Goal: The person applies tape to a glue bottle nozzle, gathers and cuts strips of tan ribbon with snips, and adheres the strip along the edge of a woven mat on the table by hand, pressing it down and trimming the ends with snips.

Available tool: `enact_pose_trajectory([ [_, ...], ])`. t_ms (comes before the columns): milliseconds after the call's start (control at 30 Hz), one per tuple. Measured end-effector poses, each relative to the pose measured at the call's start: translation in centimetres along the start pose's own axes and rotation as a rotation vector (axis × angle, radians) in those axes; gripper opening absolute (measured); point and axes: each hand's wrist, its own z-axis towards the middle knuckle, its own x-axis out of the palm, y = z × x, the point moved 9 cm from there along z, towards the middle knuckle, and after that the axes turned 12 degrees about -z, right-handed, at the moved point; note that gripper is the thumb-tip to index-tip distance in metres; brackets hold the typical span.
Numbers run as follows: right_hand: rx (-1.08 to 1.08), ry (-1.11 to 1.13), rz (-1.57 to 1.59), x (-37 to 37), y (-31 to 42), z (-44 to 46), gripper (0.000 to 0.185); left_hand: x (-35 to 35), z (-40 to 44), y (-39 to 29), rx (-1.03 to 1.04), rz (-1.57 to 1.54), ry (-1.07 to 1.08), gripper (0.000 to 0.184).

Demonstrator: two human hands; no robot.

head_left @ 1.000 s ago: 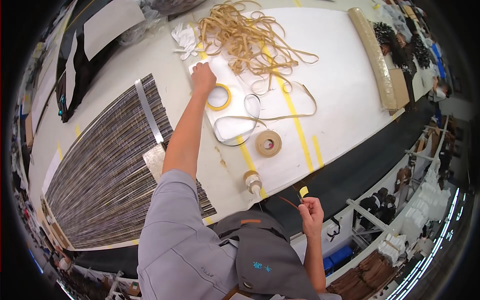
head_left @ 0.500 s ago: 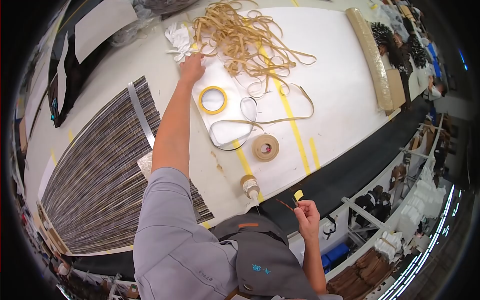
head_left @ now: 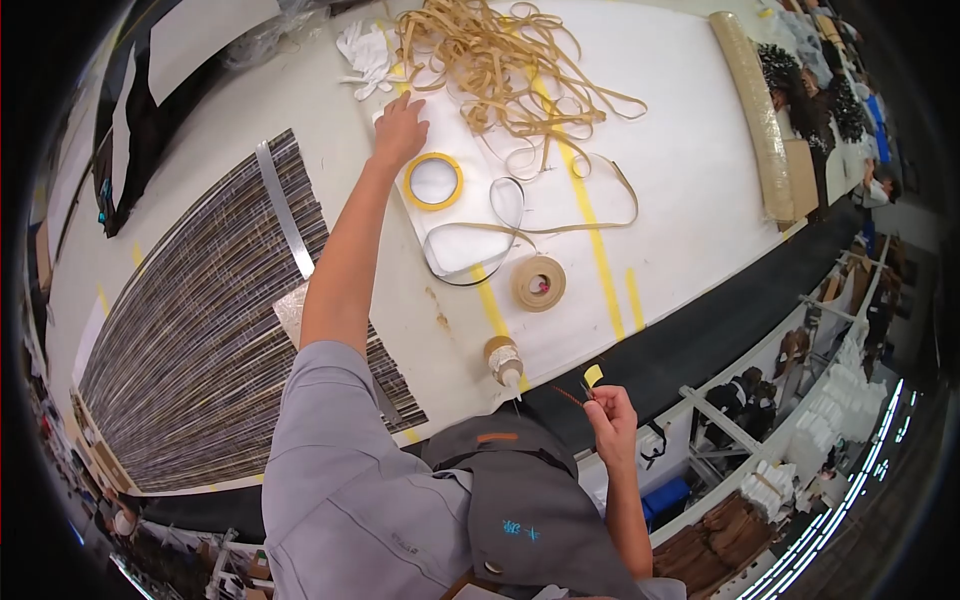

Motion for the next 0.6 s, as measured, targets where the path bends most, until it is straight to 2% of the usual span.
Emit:
enact_pose_trajectory([
  [200,-0.021,0.007,-0.009,-0.2,0.2,0.3,0.015,1.9,-3.5,-1.4,-0.008,-0.04,0.149,0.046],
  [233,-0.027,0.003,-0.008,-0.3,0.1,0.3,0.015,0.4,-3.6,-1.8,0.018,-0.097,0.053,0.054],
  [267,-0.036,-0.004,-0.006,-0.3,0.1,0.3,0.015,0.3,-4.3,-2.5,0.02,-0.098,0.06,0.054],
  [333,-0.051,-0.002,-0.017,-0.3,0.5,0.0,0.014,-1.3,-7.2,-5.1,-0.135,-0.035,0.189,0.067],
  [367,-0.075,0.0,-0.031,-0.3,0.7,0.0,0.013,-0.1,-8.5,-5.4,-0.1,0.063,0.257,0.082],
  [500,-0.101,0.012,-0.015,-0.3,0.1,-0.4,0.016,1.0,-10.0,-5.5,-0.15,-0.024,0.319,0.093],
  [600,-0.117,0.012,0.006,-0.6,0.2,-1.1,0.016,1.0,-10.0,-5.7,-0.023,0.036,0.198,0.09],
])
